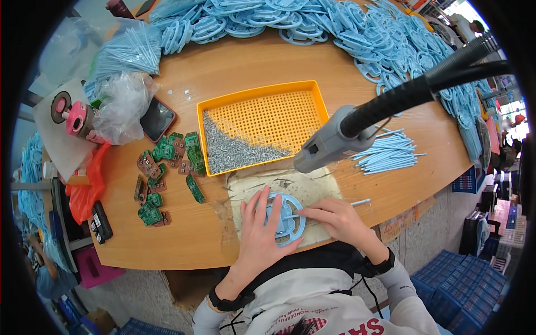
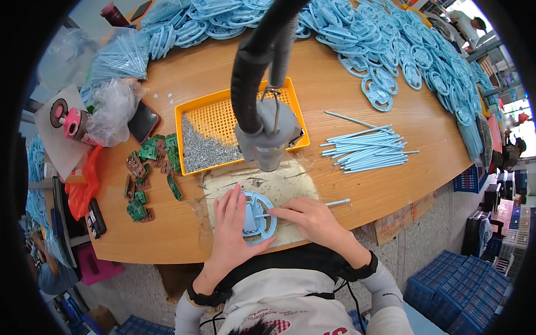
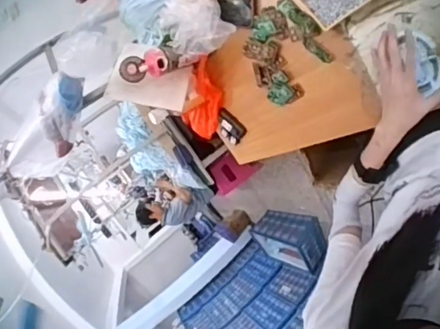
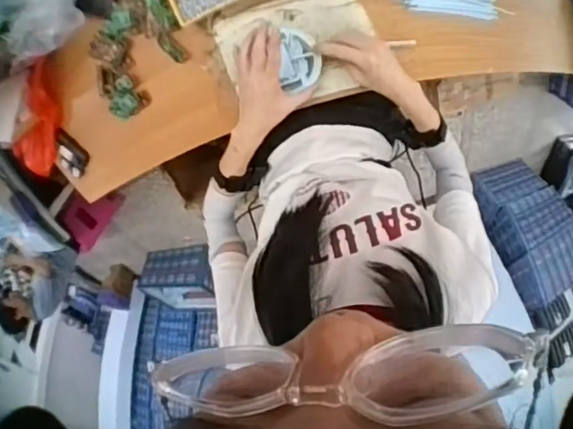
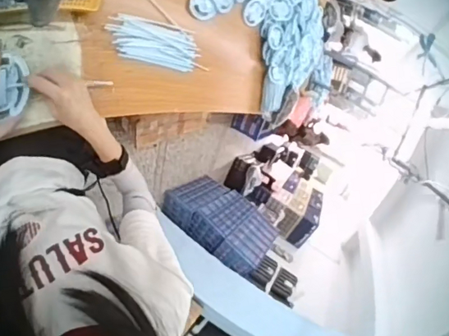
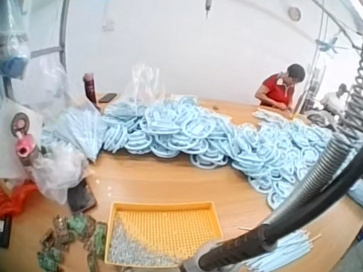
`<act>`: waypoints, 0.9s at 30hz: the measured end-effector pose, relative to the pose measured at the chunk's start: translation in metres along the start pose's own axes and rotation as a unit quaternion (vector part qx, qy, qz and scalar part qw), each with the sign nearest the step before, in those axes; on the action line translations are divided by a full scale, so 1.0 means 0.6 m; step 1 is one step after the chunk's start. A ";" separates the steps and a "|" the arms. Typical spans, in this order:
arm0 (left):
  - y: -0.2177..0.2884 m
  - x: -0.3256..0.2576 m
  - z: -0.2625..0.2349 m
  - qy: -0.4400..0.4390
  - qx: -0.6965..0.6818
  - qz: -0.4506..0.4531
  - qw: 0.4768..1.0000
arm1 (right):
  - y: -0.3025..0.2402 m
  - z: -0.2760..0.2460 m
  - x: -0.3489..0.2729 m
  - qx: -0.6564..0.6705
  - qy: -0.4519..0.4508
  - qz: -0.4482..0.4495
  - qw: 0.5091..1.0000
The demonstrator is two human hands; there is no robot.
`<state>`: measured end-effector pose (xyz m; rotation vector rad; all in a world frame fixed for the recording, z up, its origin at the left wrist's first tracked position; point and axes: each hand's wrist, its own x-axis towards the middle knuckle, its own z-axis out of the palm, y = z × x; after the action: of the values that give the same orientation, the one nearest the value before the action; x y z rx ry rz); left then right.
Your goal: The person uses a handheld electric screwdriver to fasten screws into a light-blue plastic housing containing a green circuit board. They repeatedly pick up the housing, align it, and drive screws into it, then place the assembled unit aside. The person also briefly sorts screws in a yellow tray.
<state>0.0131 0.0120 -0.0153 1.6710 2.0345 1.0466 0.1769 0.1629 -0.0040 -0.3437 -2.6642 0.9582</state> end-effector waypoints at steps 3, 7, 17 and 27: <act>0.002 0.001 -0.001 -0.008 0.004 -0.006 1.000 | 0.000 -0.007 0.006 -0.048 -0.024 -0.030 0.998; 0.001 0.003 0.001 -0.030 0.035 -0.002 0.999 | -0.003 -0.008 0.010 -0.076 -0.033 -0.042 0.996; -0.015 0.002 -0.070 0.111 -0.027 -0.088 0.990 | -0.008 -0.009 0.010 -0.108 -0.037 -0.024 0.993; -0.156 0.066 -0.176 0.199 0.138 -0.188 0.952 | -0.007 -0.010 0.012 -0.111 -0.052 -0.020 0.992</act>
<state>-0.1328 0.0084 0.0002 1.1681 2.7311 1.0638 0.1719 0.1653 0.0047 -0.2944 -2.8683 0.6865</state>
